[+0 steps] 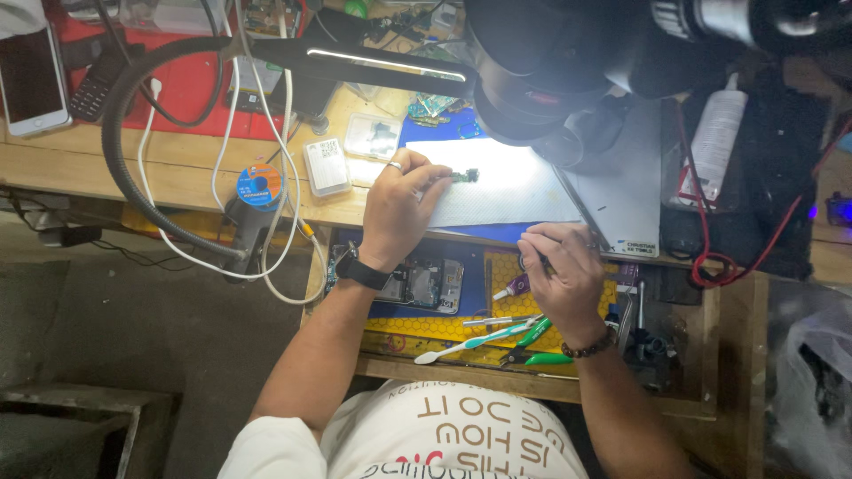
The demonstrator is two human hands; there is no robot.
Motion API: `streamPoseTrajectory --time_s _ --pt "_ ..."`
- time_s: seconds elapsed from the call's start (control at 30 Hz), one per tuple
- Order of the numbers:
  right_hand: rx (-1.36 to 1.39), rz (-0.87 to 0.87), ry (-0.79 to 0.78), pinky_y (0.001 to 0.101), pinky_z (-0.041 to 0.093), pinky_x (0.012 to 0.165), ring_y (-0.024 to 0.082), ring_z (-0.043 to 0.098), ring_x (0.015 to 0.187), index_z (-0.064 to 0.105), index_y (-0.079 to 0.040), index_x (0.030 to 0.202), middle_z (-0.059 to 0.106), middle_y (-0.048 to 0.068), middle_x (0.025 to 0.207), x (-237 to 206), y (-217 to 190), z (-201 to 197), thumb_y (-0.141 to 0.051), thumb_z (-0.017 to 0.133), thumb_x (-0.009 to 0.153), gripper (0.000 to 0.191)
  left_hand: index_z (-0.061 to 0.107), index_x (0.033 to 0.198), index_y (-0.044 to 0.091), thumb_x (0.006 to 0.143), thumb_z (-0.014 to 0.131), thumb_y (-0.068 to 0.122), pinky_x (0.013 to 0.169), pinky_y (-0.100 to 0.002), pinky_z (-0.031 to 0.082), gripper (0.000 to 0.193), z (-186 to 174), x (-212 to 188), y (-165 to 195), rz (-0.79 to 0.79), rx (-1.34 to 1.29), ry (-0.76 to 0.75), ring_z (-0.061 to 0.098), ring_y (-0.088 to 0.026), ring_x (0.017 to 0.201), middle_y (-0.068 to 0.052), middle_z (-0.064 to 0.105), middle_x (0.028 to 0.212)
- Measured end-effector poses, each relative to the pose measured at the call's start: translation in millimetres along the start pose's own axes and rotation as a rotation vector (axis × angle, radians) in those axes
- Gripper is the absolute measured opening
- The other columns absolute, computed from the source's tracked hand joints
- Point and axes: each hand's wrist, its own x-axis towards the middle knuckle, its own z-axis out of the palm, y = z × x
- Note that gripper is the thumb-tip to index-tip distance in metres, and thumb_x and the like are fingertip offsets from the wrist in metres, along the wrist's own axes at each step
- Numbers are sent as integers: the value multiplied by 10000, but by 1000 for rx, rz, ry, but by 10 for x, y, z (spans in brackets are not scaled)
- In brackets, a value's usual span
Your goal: The person handles a small electronic component on a workbench, using tweezers to position it and a soldering iron to apply heat. The person repeatedly adjusts the component and the tools while working under a microscope.
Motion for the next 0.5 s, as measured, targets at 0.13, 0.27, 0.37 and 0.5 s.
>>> streamPoseTrajectory --time_s 0.13,0.27,0.37,0.5 --pt "5 -17 11 343 552 869 203 668 970 742 -56 964 723 52 1011 19 8 8 -73 794 908 79 776 1005 83 891 787 114 689 -328 533 118 -11 99 34 26 40 -36 657 -194 758 -48 646 919" --pt "12 3 -1 325 553 851 198 669 969 741 -62 975 723 50 1021 36 -26 -26 -69 796 909 86 772 976 87 872 779 111 726 -363 531 107 44 159 92 100 110 -52 656 -230 800 -60 651 932" --pt "35 -6 12 346 546 879 204 661 970 727 -63 967 714 40 1011 51 -42 -62 -55 787 901 89 768 955 93 882 770 109 749 -383 523 74 116 178 122 130 137 -51 651 -248 820 -52 659 928" --pt "31 -2 15 343 541 862 206 654 955 722 -59 963 711 41 1009 67 -41 -86 -51 796 895 100 772 982 94 898 760 117 731 -378 511 88 150 125 120 100 98 -54 637 -236 793 -45 657 923"
